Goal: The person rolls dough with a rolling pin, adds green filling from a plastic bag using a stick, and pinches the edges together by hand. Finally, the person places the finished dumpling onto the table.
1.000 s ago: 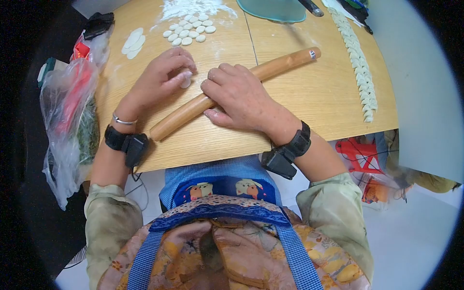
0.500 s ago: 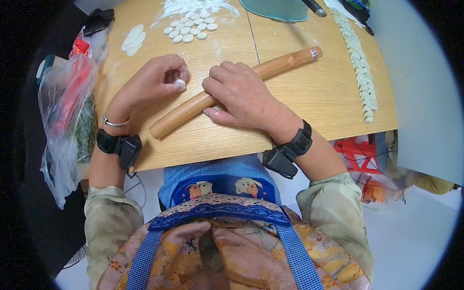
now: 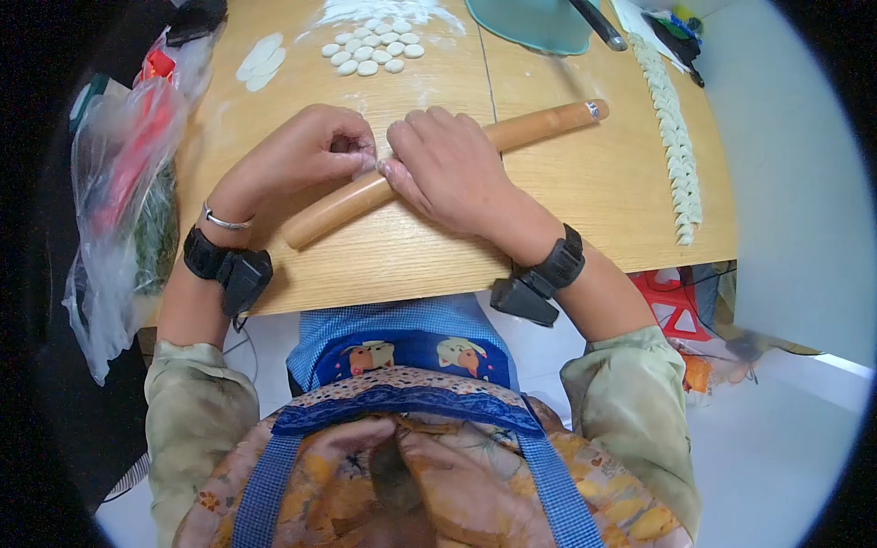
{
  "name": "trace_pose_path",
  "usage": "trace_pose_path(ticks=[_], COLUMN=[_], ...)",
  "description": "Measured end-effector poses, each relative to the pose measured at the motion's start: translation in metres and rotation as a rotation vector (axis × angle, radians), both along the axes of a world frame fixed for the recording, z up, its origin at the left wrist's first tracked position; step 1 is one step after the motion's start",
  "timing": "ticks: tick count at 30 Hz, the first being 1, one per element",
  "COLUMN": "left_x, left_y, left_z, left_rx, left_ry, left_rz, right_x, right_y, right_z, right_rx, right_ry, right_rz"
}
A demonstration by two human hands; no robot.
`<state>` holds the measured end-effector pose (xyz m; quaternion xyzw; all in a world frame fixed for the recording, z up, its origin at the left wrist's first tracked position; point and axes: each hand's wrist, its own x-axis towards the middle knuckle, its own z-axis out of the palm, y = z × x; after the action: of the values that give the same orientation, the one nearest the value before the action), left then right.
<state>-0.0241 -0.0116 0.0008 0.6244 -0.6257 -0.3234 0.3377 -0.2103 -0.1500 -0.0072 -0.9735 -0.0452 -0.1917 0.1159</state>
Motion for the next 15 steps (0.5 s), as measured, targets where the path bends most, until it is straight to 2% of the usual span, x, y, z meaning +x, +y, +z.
trace_pose_path(ticks=[5, 15], left_x=[0.007, 0.018], left_y=[-0.001, 0.003], left_z=[0.0, -0.006], left_rx=[0.052, 0.01], left_ry=[-0.103, -0.026], left_rz=[0.04, 0.014], right_x=[0.029, 0.063], right_y=[0.0, 0.0], right_z=[-0.005, 0.0], right_rx=[0.01, 0.127], right_ry=[-0.012, 0.071], right_rz=[-0.069, -0.212])
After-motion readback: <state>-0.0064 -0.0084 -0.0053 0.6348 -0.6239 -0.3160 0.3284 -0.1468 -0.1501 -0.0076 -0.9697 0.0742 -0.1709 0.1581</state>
